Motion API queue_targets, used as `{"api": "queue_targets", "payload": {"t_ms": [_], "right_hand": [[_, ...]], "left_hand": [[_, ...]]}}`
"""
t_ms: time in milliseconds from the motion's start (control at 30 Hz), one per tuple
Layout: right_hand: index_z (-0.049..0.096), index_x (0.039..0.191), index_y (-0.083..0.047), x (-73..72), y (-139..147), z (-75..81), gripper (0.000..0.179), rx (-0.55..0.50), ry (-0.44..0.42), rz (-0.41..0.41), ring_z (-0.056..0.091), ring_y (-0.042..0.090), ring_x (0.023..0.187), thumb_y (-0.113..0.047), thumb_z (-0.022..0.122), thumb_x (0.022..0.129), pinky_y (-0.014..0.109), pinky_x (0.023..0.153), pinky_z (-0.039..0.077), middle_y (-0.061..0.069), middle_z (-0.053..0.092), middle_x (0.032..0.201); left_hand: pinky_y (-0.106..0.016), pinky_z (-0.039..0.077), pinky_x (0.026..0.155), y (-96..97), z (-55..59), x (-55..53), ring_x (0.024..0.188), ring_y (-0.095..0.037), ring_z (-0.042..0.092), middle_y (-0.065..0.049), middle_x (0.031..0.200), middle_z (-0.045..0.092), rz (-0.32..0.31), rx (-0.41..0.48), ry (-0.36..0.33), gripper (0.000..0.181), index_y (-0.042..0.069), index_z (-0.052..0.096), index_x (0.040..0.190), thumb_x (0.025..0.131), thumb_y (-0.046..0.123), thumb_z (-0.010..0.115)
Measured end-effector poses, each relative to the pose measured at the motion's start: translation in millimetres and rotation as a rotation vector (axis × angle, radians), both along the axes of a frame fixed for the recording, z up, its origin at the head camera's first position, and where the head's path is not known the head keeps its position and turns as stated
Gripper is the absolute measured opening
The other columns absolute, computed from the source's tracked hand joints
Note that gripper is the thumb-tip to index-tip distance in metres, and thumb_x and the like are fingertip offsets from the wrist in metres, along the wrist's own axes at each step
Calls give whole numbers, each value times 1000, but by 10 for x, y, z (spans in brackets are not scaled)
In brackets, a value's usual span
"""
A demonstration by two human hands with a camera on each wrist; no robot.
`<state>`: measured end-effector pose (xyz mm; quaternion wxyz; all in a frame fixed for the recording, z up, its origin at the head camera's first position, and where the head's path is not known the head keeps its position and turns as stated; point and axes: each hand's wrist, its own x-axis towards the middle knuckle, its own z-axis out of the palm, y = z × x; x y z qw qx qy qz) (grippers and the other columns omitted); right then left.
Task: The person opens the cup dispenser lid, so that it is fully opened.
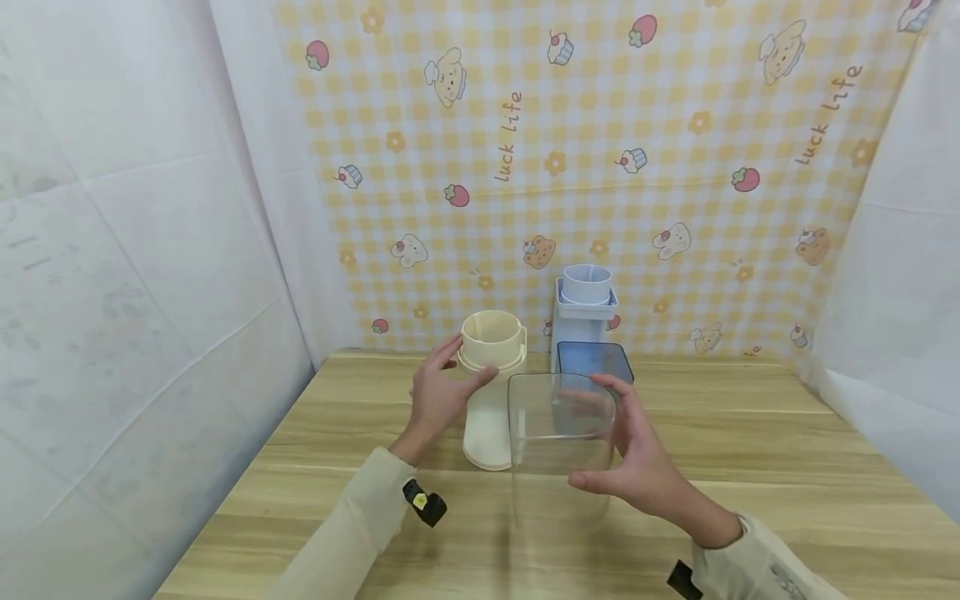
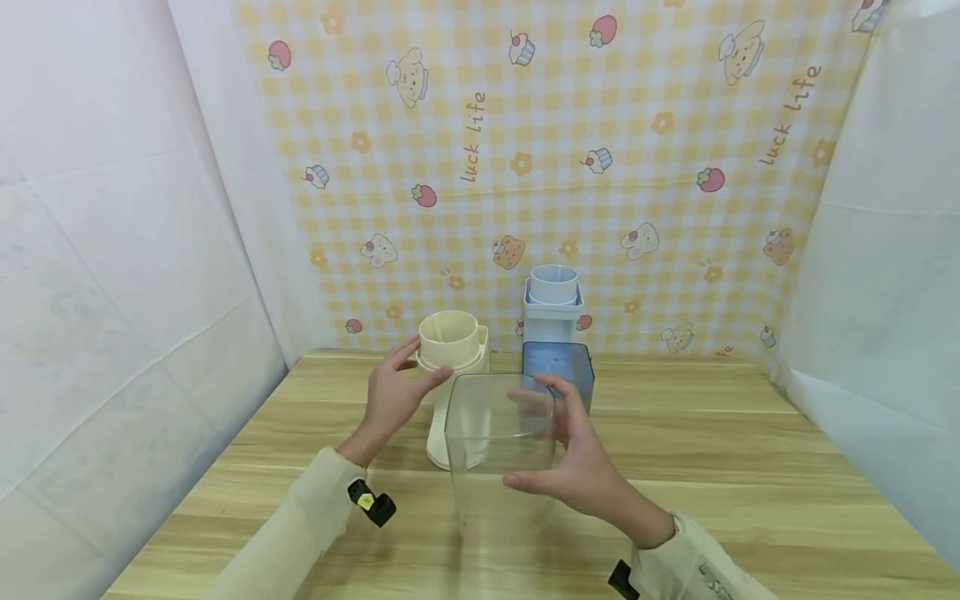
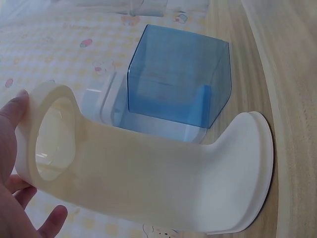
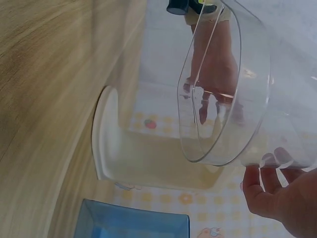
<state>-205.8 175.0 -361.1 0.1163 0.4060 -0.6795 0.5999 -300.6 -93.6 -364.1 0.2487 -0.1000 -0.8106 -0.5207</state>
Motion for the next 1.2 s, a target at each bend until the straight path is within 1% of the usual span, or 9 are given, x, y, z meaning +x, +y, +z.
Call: {"api": "queue_targets", "payload": {"t_ms": [133,267,367,500,667,800,1000,1067,1200], "right_hand": [[14,147,4,-15,-13,-12,105,-2,0,4,50,18,126,15,81,67,35,91,51,3,51,145],[13,148,3,-45,-14,-42,104,-2,-18,8,50,18,126,13,81,70,34,75,57,3,50,146],[13,148,2,-76,-13,-73,103,-10,-26,14,51,19,126,13,81,71,37,70,57,7,49,146],[13,149,1,-110,-26,-113,103,-17,-36,16,52,21,126,13,80,71,39,87,54,19,45,147],[14,150,2,-132,-43,-164,102,-12,-70,-11,55,23,124,10,81,73,36,93,53,30,42,145],[16,150,0,-157,-60,-203,101,3,-75,-39,57,22,121,9,81,73,35,92,53,29,44,144],[19,151,-6,-194,-85,-234,100,12,-82,-59,58,28,121,7,82,74,36,92,53,26,47,145],[20,151,-6,-204,-88,-240,99,13,-86,-67,58,29,121,7,82,74,36,93,52,27,46,145],[20,149,-4,-217,-99,-252,98,28,-92,-80,57,22,122,7,82,74,37,93,53,27,45,145]], "left_hand": [[-42,50,83,-5,1,-58,106,-28,60,-3,142,56,-4,-5,6,78,8,59,137,73,41,87],[-41,48,82,8,5,-114,106,-26,60,-1,142,56,12,-3,-13,78,9,59,137,73,44,86],[-41,45,82,24,10,-156,107,-26,60,1,144,55,27,-4,-40,79,12,58,139,73,47,86],[-44,45,83,42,28,-214,107,-28,60,1,145,54,33,3,-64,79,17,57,141,74,48,84],[-57,33,90,58,38,-297,107,-26,57,0,144,54,51,-13,-95,79,22,55,142,75,54,82],[-62,27,92,54,30,-363,106,-24,56,1,143,55,61,-11,-114,80,23,54,143,75,55,81],[-57,34,92,42,35,-463,105,-27,57,-1,141,56,47,6,-97,79,20,54,143,76,52,81],[-63,29,98,46,38,-498,105,-27,56,-1,142,55,34,8,-95,79,20,54,144,77,52,81],[-78,5,100,56,44,-572,106,-26,57,0,145,53,36,-8,-103,79,21,53,144,78,54,79]]}}
